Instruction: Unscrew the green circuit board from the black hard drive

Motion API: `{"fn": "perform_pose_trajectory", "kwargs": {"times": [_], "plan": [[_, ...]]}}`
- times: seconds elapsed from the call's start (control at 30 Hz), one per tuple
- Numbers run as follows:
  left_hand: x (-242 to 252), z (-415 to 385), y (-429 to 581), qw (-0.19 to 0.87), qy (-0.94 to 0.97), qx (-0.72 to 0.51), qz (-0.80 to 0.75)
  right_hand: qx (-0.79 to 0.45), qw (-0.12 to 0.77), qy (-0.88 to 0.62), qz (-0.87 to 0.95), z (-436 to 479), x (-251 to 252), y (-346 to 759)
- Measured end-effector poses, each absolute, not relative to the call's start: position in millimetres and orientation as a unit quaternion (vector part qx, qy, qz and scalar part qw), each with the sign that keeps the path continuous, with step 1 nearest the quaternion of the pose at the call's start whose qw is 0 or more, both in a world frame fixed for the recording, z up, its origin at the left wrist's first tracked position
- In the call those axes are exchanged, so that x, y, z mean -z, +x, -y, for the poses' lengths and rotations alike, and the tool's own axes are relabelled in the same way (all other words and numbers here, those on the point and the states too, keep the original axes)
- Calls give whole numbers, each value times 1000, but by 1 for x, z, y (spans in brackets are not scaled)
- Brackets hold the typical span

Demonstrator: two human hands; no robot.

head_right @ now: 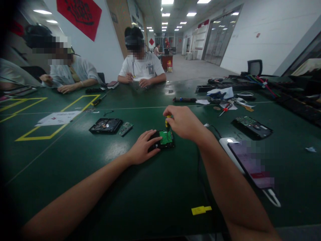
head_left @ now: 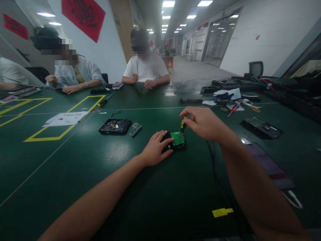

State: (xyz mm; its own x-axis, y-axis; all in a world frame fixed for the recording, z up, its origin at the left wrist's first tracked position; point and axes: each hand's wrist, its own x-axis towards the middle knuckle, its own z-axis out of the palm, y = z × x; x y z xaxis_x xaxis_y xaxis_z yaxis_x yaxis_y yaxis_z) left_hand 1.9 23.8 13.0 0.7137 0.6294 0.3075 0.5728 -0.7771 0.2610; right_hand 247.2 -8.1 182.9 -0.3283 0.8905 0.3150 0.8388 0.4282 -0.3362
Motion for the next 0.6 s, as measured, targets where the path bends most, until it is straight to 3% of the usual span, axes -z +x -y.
{"fn": "perform_pose_trajectory", "kwargs": {"times": [0.6], "plan": [[-10,-24,3,75,920,-205,-325,-65,247,-530,809,3,-180,248]]}}
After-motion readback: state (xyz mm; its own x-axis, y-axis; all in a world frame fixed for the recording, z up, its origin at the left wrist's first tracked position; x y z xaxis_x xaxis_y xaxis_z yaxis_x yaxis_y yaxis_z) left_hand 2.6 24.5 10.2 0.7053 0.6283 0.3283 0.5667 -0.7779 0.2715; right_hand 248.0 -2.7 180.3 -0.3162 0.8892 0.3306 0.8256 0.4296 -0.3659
